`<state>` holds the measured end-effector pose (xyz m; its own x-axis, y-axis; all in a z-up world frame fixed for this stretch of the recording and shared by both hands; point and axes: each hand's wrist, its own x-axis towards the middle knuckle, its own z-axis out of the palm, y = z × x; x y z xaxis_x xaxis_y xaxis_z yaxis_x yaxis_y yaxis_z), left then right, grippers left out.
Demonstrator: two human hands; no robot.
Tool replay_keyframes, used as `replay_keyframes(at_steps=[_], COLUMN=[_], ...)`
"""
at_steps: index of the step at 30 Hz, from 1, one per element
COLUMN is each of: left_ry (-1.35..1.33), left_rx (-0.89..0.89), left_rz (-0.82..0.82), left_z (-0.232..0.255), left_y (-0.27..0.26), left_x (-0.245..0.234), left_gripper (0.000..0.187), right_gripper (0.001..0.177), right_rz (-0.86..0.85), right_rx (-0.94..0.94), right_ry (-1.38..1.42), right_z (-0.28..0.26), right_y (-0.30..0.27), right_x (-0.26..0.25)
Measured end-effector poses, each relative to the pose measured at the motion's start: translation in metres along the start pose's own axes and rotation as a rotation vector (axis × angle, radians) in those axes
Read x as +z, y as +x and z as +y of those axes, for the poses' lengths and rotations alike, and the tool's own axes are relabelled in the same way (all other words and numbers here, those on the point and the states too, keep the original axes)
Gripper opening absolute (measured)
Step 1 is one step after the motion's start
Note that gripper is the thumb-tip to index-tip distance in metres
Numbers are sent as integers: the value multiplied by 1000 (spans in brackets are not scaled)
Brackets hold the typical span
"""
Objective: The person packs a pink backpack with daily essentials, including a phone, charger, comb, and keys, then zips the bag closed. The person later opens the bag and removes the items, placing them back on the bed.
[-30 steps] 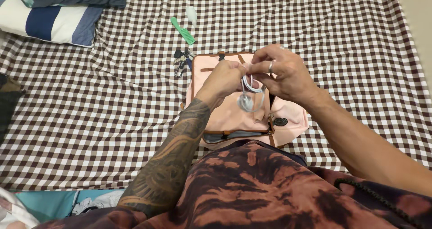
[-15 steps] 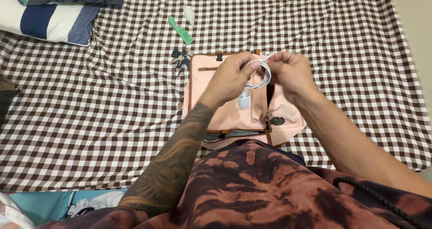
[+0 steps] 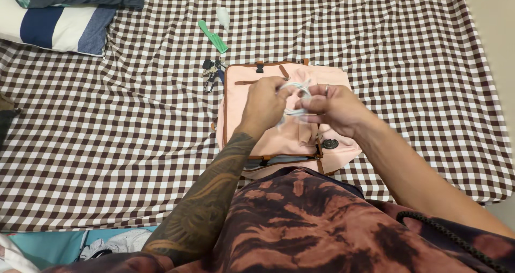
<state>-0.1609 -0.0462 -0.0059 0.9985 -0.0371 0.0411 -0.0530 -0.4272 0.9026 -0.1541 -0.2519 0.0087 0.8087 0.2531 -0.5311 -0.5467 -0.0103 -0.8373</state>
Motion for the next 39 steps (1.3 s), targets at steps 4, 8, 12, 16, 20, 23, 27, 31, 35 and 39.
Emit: replay_keyframes(at_steps=[4,8,12,16,20,23,27,31,35,39], left_ry=[-114,-334,-302,-170,-198,-239,-303,-532,-1094,-1442], left_rx=[-130,-316,-224,-313,-350,-401,-380,-334,-625,-620], left_rz=[42,-100,-62,-17,99,61,-5,-55,-287,-547], left_z=[-19,-28,-23,-21,-35,-49,-58,-59,-67,-82], left_y=[0,0,0,-2,-2,-2,5,23,41,55], left_x=[-2,-5,4,17,18,22,36,44,65,108], left_gripper=[24,24,24,24,25,34,34,29,28,28], right_gripper=[33,39,50,57,49,48,64,74,53,48], right_rz=[51,36,42,110,124,103,514,532,543,565], right_rx=[-98,-27,-26,-59,-60,-72,-91,20,-63,-15], right_ry=[-415,-280,-235,-383,-586,-566,-891,-1118,-1031,-645], right_z=[12,17,11,7,13,31,61,84,85,79], right_y=[-11,-7,8,4,-3,8,48,76,76,70], right_x=[-14,-8,20,34,7,-31,-72,-91,-104,-106])
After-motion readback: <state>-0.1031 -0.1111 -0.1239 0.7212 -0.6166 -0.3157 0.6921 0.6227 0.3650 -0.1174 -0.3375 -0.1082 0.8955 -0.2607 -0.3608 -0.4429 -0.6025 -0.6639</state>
